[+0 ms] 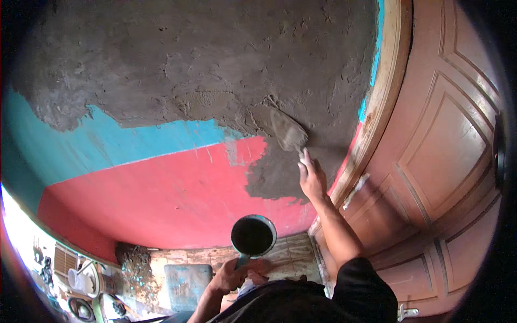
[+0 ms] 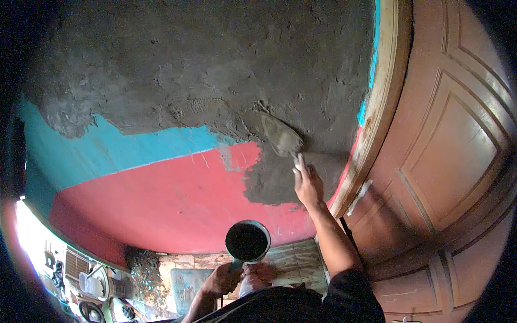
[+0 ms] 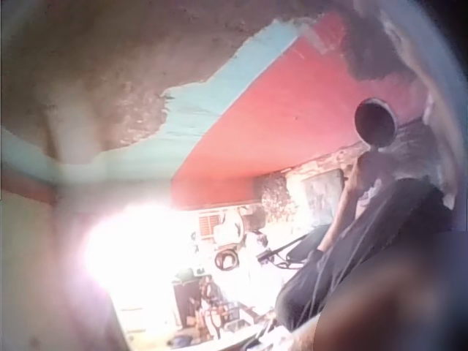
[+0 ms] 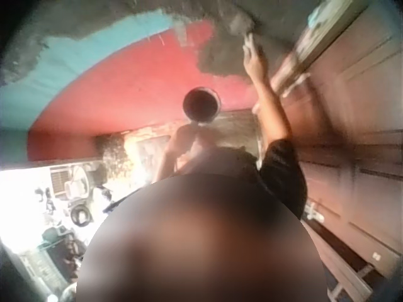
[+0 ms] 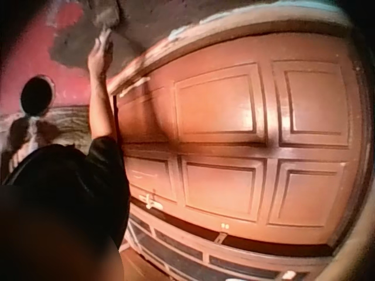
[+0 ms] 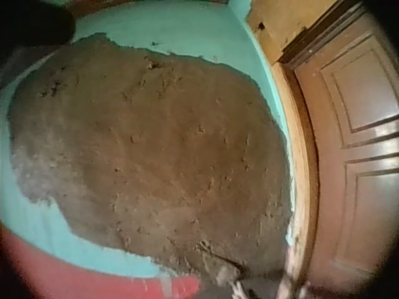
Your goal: The person applies mortar mix from a bucket onto a wall surface using a trowel.
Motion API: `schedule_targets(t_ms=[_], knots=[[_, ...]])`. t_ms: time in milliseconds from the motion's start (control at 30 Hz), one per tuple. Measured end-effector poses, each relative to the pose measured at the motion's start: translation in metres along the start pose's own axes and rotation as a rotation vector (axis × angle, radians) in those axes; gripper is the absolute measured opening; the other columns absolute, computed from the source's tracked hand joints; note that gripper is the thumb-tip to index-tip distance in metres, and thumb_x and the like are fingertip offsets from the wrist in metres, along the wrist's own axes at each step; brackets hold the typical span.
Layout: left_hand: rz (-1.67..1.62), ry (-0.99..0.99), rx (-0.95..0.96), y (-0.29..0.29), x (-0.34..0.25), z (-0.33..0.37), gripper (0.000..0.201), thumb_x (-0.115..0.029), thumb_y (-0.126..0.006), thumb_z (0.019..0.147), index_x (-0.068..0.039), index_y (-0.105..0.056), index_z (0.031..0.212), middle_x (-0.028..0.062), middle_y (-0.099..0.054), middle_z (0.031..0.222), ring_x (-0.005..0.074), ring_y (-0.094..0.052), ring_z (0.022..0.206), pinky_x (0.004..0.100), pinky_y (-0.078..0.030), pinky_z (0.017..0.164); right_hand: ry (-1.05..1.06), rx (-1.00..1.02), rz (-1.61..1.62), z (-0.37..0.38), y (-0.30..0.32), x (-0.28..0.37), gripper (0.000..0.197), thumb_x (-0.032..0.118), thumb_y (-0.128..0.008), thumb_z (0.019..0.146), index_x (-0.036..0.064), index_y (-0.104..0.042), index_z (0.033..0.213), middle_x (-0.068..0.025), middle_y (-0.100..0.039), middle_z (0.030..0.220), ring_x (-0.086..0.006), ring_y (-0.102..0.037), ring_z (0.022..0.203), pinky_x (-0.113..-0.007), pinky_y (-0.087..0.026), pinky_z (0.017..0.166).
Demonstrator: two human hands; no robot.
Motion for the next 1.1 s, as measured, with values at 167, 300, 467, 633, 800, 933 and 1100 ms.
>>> schedule_targets(t_ms=[167, 300, 467, 633, 800, 933, 1100], knots=[[-0.01, 0.149, -0.054, 0.002, 0.012, -0.017, 0.023, -0.029, -0.061, 0.103, -0.005, -0.063, 0.1, -0.0025, -0.053, 0.07, 0.0069, -0.048, 0.054, 0.0262, -0.04, 0.046, -0.142, -0.005, 0.035, -0.056, 0.006, -0.012, 0.051, 0.019, -0.061, 0.101, 0.0011, -0.049, 0.146, -0.0226, -0.067, 0.1, -0.0395, -0.067, 0.086, -0.047, -0.055, 0.07], [-0.002, 0.237, -0.108, 0.0, 0.01, -0.018, 0.024, -0.029, -0.061, 0.103, -0.005, -0.063, 0.099, -0.0027, -0.053, 0.07, 0.0068, -0.048, 0.054, 0.0263, -0.04, 0.047, -0.015, -0.099, 0.124, -0.001, -0.004, 0.046, 0.05, 0.013, -0.063, 0.098, 0.0027, -0.049, 0.146, -0.0213, -0.067, 0.101, -0.0391, -0.068, 0.088, -0.045, -0.056, 0.071], [-0.098, 0.095, -0.079, 0.003, 0.021, -0.017, 0.033, -0.032, -0.063, 0.101, -0.007, -0.056, 0.081, -0.0018, -0.053, 0.065, 0.0072, -0.047, 0.053, 0.0274, -0.038, 0.046, -0.099, -0.09, 0.027, 0.016, -0.023, 0.027, 0.052, 0.017, -0.064, 0.099, 0.004, -0.048, 0.146, -0.0214, -0.068, 0.098, -0.0392, -0.067, 0.085, -0.045, -0.056, 0.067], [-0.19, 0.152, -0.082, -0.004, 0.01, -0.028, 0.035, -0.034, -0.062, 0.102, -0.009, -0.054, 0.08, -0.0033, -0.051, 0.063, 0.0075, -0.048, 0.051, 0.027, -0.037, 0.045, -0.083, -0.171, -0.049, -0.046, -0.012, -0.001, 0.049, 0.018, -0.06, 0.1, 0.0026, -0.049, 0.146, -0.0218, -0.068, 0.103, -0.0401, -0.068, 0.091, -0.045, -0.057, 0.073], [0.013, 0.167, -0.107, -0.008, 0.002, -0.027, 0.035, -0.036, -0.061, 0.102, -0.009, -0.053, 0.082, -0.0035, -0.049, 0.064, 0.0069, -0.046, 0.052, 0.0275, -0.037, 0.046, -0.11, -0.109, 0.131, -0.009, -0.01, 0.052, 0.047, 0.014, -0.062, 0.099, 0.0026, -0.052, 0.143, -0.0213, -0.068, 0.104, -0.0401, -0.068, 0.09, -0.046, -0.056, 0.074], [-0.201, 0.162, -0.046, -0.005, 0.02, -0.019, 0.031, -0.033, -0.061, 0.102, -0.008, -0.054, 0.084, -0.0037, -0.05, 0.064, 0.0064, -0.045, 0.053, 0.0274, -0.037, 0.046, -0.067, 0.042, 0.028, -0.001, -0.036, 0.037, 0.051, 0.018, -0.065, 0.098, 0.0076, -0.05, 0.146, -0.0148, -0.07, 0.102, -0.0354, -0.068, 0.084, -0.044, -0.057, 0.068], [-0.117, 0.121, -0.072, -0.011, 0.003, -0.034, 0.03, -0.033, -0.06, 0.103, -0.01, -0.055, 0.085, -0.0053, -0.049, 0.064, 0.0064, -0.045, 0.051, 0.0269, -0.036, 0.044, -0.067, -0.028, -0.039, -0.087, -0.016, -0.026, 0.051, 0.017, -0.065, 0.098, 0.0052, -0.051, 0.145, -0.0174, -0.071, 0.103, -0.0357, -0.069, 0.088, -0.043, -0.057, 0.071]])
Point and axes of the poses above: each hand's wrist, its own z-axis towards the middle knuckle, its own y-axis out of the back of the hand, x = y × z, the point moved 3 cm from there along z, towards the middle knuckle
